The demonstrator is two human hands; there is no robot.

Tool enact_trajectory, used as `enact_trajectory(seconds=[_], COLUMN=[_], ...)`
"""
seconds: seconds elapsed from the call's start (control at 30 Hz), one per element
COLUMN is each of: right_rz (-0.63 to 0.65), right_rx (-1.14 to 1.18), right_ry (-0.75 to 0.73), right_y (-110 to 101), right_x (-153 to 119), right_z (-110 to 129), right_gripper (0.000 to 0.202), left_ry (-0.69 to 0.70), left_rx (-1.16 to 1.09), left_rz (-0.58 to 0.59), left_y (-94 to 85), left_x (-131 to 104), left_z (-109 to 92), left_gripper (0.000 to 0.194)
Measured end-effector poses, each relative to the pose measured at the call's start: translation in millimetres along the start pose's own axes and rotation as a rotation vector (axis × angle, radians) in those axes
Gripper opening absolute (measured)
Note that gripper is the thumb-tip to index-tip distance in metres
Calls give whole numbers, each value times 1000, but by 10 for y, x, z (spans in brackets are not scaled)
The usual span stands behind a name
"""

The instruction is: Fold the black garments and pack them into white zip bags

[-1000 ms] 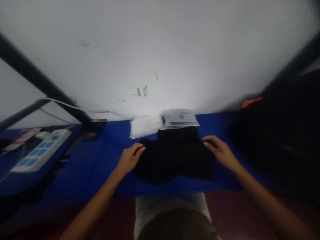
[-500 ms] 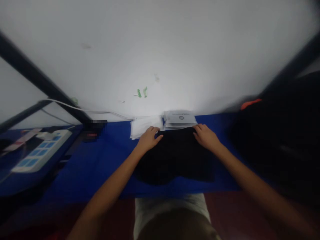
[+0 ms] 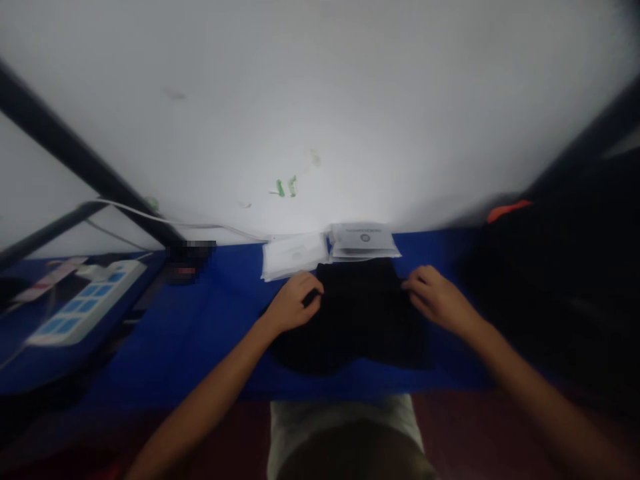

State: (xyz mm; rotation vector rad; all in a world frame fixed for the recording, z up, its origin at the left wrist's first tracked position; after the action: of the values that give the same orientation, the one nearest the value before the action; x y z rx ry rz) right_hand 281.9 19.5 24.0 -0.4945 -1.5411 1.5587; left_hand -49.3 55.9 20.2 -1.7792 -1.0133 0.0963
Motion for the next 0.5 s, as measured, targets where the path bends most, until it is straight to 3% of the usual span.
enact_trajectory(seconds=[0.13, 0.23, 0.33, 0.43, 0.5], right_rz=[114, 185, 213, 200, 182], right_rx=[13, 51, 91, 101, 95], right_ry=[-45, -38, -19, -13, -3], right_y=[-1, 49, 55, 29, 21], right_x=[-264, -308, -271, -214, -168], right_z=[182, 263, 309, 332, 342], right_gripper=[23, 23, 19, 21, 23], left_ry=[95, 79, -51, -346, -567], left_rx=[59, 57, 106, 285, 325], left_rz=[185, 224, 47, -173, -187], left_y=[34, 69, 21, -90, -148], left_x=[-241, -373, -530, -750, -900], left_z=[-190, -207, -92, 114, 247], left_gripper=[16, 18, 17, 21, 34])
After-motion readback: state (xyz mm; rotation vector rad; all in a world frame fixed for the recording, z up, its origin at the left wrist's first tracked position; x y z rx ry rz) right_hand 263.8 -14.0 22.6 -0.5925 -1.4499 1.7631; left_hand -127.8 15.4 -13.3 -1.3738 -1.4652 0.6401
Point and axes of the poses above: each hand's wrist, its own x-axis towards the middle knuckle, its own y-axis out of the palm, z = x × y, the point moved 2 cm from there along x, towards the middle knuckle, and after that the axes turned 4 degrees about z, right-handed, at the moved point
